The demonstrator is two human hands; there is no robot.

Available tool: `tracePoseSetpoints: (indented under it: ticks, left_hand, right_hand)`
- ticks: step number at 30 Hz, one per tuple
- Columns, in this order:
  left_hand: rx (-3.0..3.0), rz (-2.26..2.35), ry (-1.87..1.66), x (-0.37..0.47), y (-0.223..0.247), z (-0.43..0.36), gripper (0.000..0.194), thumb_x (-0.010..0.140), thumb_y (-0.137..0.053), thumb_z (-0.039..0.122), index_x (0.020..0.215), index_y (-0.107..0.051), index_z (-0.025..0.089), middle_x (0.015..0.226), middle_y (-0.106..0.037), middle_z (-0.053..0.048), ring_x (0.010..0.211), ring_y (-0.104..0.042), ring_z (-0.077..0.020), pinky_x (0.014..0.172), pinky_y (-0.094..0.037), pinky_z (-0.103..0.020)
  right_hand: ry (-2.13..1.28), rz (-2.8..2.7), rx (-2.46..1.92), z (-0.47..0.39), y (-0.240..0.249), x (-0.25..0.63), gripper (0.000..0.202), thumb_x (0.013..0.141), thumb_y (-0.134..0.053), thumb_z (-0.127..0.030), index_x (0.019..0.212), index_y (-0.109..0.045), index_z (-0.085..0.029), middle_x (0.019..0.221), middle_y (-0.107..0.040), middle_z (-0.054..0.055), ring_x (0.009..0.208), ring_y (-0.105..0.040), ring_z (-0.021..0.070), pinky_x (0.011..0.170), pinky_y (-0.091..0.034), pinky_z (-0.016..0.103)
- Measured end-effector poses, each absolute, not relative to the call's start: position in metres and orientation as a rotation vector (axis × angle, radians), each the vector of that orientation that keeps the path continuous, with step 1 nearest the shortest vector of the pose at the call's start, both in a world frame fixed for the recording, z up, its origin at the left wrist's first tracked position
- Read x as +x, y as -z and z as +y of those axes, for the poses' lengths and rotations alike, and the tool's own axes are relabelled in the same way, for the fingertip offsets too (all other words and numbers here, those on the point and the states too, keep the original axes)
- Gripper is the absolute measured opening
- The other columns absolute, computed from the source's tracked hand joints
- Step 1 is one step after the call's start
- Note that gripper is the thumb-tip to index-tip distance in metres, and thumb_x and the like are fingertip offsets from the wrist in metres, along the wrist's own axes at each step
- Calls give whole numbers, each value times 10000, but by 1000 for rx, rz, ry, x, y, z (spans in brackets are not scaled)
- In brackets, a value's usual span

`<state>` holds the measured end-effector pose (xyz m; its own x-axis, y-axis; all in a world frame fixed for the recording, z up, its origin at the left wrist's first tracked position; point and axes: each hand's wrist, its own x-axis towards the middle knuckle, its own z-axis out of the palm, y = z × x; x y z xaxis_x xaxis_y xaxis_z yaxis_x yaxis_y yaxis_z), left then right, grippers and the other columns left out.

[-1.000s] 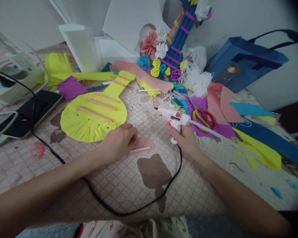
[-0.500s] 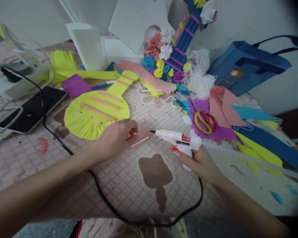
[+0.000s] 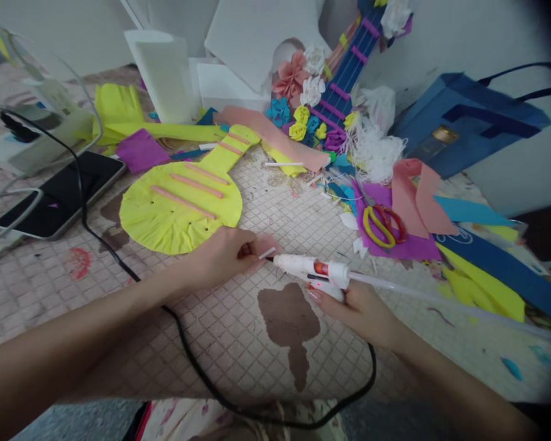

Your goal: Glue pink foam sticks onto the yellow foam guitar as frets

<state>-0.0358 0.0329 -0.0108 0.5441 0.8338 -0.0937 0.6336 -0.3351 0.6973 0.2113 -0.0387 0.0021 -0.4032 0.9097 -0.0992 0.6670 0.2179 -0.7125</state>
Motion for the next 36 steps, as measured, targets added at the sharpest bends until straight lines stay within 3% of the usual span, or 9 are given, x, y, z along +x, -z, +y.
tracePoseSetpoints:
  ticks: [4, 13, 28, 36]
  left_hand:
    - [2073, 1157, -357, -38, 11, 35, 107, 758, -567, 239, 685, -568, 161, 602, -596, 33, 542, -522, -92, 503, -334, -203]
    - [2055, 1054, -343, -43, 16, 43, 98, 750, -531, 176, 760, -627, 158, 661, -649, 18, 577, -559, -96, 533, -379, -194]
    - [2065, 1089, -302, -41, 15, 45, 121, 725, -538, 166, 775, -646, 144, 667, -655, 8, 573, -551, -92, 519, -368, -192]
    - [2090, 1086, -333, -43, 15, 44, 92, 734, -553, 202, 736, -624, 144, 617, -619, 21, 540, -528, -85, 486, -352, -186]
  right_hand:
    - [-1015, -2186, -1495, -41, -1, 211, 208, 886, -483, -362, 882, -604, -193, 728, -624, 8, 624, -567, 148, 555, -456, 249]
    - [-1054, -2267, -1408, -39, -8, 196, 189, 901, -478, -358, 929, -604, -219, 888, -652, 12, 762, -593, 160, 668, -460, 273]
    - [-1060, -2313, -1466, -37, -10, 193, 244, 916, -446, -386, 888, -588, -189, 786, -651, 18, 696, -584, 159, 651, -447, 279]
    - [-1076, -2218, -1573, -37, -10, 203, 322, 906, -458, -391, 1149, -575, -214, 962, -672, 39, 866, -616, 206, 761, -478, 316]
